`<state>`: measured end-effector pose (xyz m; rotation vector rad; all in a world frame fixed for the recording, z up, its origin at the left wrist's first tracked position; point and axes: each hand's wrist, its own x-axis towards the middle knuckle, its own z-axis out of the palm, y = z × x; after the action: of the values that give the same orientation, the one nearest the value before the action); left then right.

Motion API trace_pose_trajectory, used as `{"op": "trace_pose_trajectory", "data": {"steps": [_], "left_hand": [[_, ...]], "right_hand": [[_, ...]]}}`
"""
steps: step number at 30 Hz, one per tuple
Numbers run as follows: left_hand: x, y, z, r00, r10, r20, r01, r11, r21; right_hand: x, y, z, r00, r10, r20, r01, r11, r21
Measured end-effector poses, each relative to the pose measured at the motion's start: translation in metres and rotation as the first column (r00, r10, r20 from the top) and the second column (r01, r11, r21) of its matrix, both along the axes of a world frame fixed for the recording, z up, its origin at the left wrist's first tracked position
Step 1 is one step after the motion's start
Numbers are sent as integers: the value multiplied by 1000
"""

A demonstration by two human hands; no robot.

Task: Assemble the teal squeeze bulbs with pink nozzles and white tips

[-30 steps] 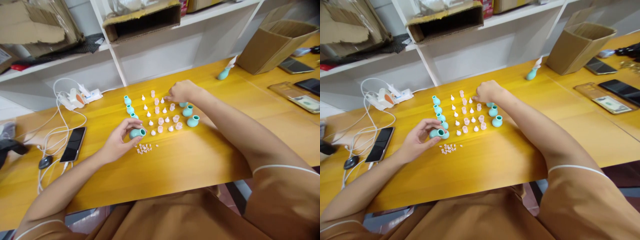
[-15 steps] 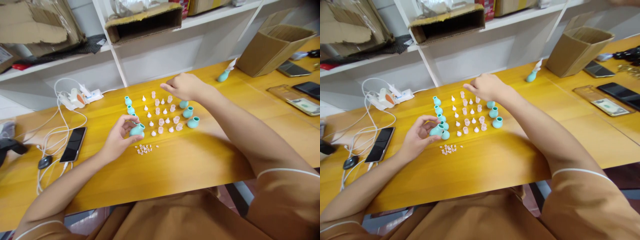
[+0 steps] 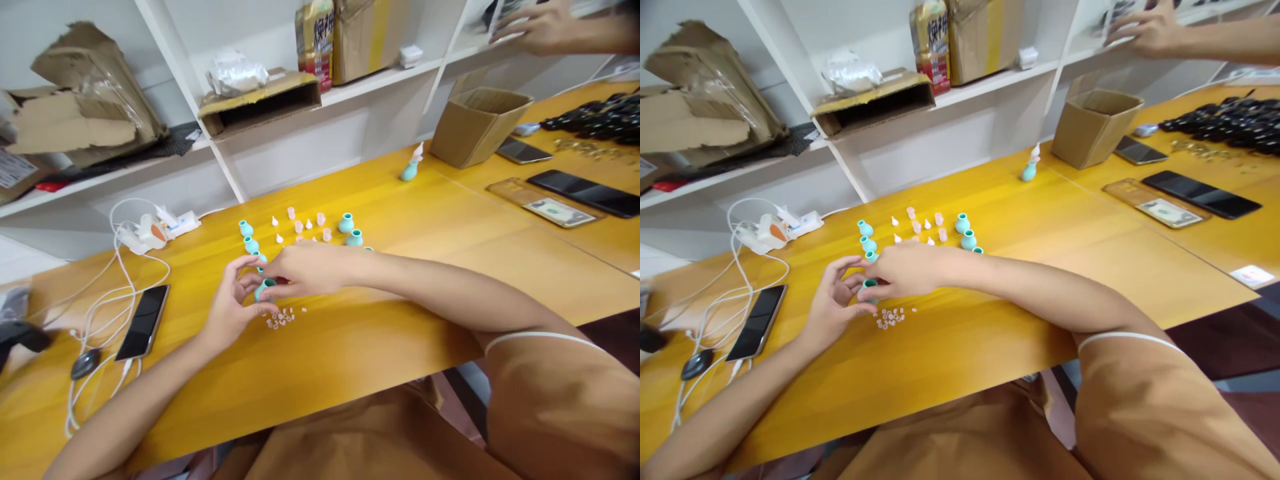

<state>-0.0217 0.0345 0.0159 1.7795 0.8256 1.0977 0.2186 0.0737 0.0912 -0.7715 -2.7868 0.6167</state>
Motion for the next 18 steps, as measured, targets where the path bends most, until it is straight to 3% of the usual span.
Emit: {"op": "trace_pose_trajectory", "data": {"steps": [3,5,7,9,12,15,18], "left_hand": [[-3,-1,4,996,52,-69,-42,989,140],[-9,3,9,989,129,-78,-107,966,235],[-18,14,14,965,253,-69,-228,939,257],[-30,31,15,897,426,-121,-391,890,235],[-51,62,6,771,589,-244,-537,806,249],[-72,91,-11,697,661,-278,-608,751,258],[-88,108,-28,658,697,-284,-645,717,265]], "right_hand": [[8,6,10,997,-73,1,73,993,98],[27,20,21,977,-214,6,209,960,184],[55,42,32,907,-419,48,393,881,262],[85,69,35,770,-629,107,566,750,341],[118,107,24,590,-776,225,686,628,368],[130,132,2,523,-768,370,713,632,303],[128,143,-15,548,-716,434,698,677,235]]}}
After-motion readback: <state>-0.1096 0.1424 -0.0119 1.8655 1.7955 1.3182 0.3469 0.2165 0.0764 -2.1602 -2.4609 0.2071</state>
